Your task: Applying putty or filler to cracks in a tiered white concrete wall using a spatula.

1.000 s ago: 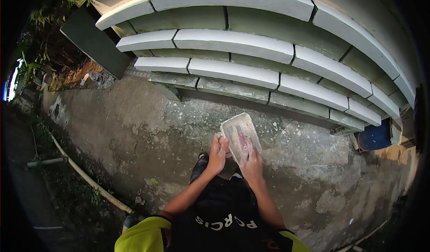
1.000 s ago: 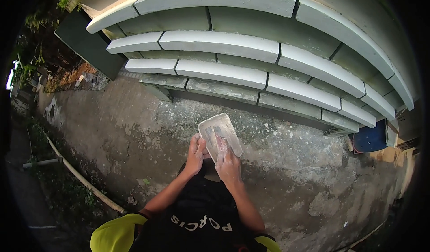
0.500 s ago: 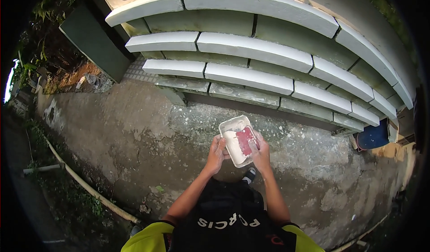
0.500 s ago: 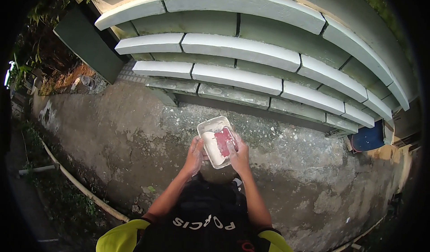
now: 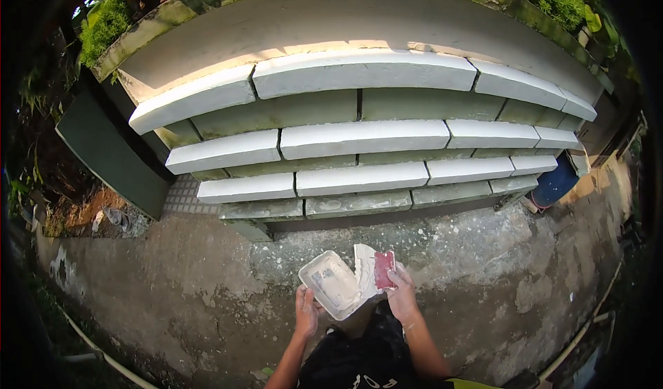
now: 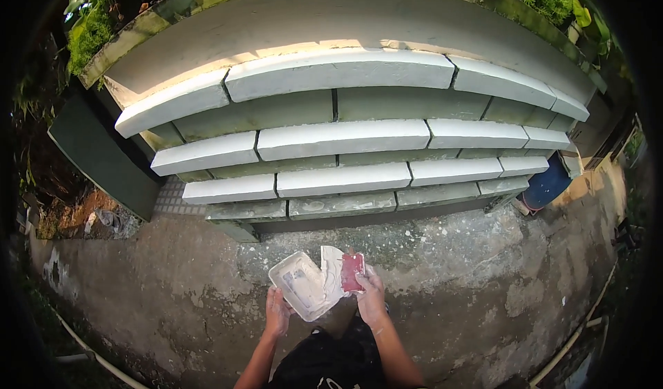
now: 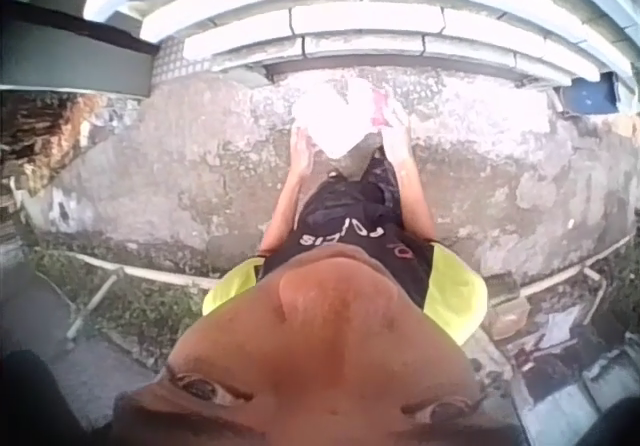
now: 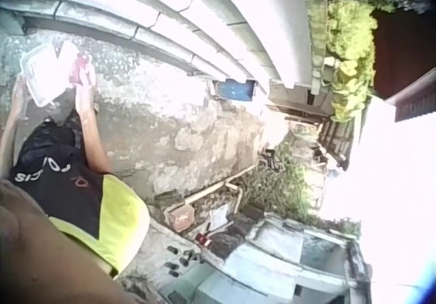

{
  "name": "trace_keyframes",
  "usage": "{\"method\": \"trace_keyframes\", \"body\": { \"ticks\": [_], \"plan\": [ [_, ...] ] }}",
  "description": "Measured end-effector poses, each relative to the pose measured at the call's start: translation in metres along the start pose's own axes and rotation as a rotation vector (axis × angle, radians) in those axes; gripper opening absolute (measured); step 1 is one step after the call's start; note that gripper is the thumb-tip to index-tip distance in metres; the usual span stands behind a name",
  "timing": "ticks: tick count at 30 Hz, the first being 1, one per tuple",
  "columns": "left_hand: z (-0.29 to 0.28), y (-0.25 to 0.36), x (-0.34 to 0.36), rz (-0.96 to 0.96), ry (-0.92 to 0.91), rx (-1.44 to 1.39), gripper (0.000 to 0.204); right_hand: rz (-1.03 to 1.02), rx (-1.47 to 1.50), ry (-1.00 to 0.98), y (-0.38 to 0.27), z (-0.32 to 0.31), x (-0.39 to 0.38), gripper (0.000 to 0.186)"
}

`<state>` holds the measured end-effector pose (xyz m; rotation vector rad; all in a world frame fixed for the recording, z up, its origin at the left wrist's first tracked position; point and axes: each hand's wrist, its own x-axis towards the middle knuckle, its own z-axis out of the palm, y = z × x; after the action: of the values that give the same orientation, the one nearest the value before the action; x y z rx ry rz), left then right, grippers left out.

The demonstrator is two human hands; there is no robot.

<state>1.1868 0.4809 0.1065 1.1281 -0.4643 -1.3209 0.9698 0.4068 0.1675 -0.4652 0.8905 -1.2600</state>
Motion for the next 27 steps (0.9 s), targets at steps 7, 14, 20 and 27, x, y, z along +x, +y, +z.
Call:
{"method": "trace_keyframes", "body": {
  "ticks": [7, 14, 20, 27],
  "plan": [
    [-0.017, -0.019, 0.043, -0.068, 0.003, 0.015, 0.036, -0.025, 0.093, -0.123, -0.017, -0.012, 0.021, 0.046],
    [0.026, 0.004, 0.088, -0.01, 0.04, -0.048, 0.032, -0.118, 0.137, -0.179, -0.085, 0.013, 0.112, 0.049],
    [0.032, -0.012, 0.139, 0.014, 0.096, -0.08, 0.038, -0.307, 0.223, -0.21, -0.139, 0.054, 0.176, 0.049],
    [0.043, 0.006, 0.192, -0.023, 0.028, -0.079, 0.035, -0.476, 0.003, -0.183, -0.174, 0.083, 0.211, 0.047]
  ]
}}
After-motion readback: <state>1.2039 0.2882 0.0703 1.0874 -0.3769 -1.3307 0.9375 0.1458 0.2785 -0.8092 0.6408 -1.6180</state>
